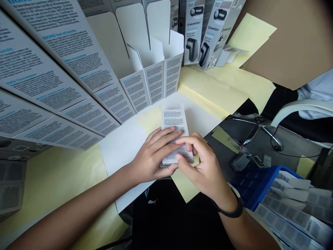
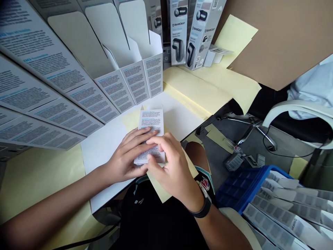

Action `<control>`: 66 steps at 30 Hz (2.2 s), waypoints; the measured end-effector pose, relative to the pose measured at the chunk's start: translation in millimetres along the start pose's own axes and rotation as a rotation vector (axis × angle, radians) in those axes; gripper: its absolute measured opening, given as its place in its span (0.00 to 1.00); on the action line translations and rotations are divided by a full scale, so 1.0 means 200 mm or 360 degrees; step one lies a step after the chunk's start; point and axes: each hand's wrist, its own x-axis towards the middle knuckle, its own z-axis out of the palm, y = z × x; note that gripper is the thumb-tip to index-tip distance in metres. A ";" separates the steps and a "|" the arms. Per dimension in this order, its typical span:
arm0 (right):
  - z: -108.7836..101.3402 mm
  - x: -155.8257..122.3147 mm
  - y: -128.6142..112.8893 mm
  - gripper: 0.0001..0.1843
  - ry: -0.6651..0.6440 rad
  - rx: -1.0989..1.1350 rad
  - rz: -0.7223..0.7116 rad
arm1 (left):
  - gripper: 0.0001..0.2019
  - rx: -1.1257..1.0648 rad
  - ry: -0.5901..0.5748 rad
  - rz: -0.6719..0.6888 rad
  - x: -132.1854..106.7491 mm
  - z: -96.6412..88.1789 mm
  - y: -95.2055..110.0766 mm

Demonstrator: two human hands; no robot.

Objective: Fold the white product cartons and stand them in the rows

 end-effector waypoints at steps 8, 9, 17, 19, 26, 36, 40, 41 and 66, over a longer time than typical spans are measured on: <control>-0.03 0.00 0.01 0.17 -0.0067 0.0155 0.0046 | 0.26 0.0014 -0.0017 0.0013 0.01 0.00 0.00; -0.03 0.00 0.01 0.17 -0.0064 0.0144 0.0048 | 0.26 0.0011 -0.0016 0.0010 0.01 0.00 0.00; -0.02 0.00 0.01 0.17 -0.0063 0.0197 0.0093 | 0.27 -0.0007 -0.0018 0.0001 0.00 0.00 0.00; -0.02 0.00 0.01 0.16 -0.0049 0.0204 0.0085 | 0.26 -0.0010 -0.0010 -0.0009 0.00 0.00 0.00; -0.03 0.00 0.02 0.15 -0.0085 0.0331 0.0205 | 0.25 0.0022 -0.0007 -0.0011 0.01 0.00 0.00; -0.06 -0.02 0.15 0.12 0.0091 0.1207 0.0343 | 0.29 -0.0132 -0.0068 -0.0147 0.00 -0.02 0.01; -0.10 -0.02 0.22 0.10 0.0362 0.1209 0.0461 | 0.27 -0.0288 -0.0072 -0.0183 -0.01 -0.01 0.01; -0.11 -0.02 0.24 0.13 0.0330 0.1117 0.0505 | 0.27 -0.0315 -0.0015 -0.0184 -0.02 -0.01 0.01; -0.09 0.12 0.06 0.40 -0.0087 0.1075 0.0460 | 0.32 -0.0739 0.0465 -0.0411 -0.05 -0.01 -0.02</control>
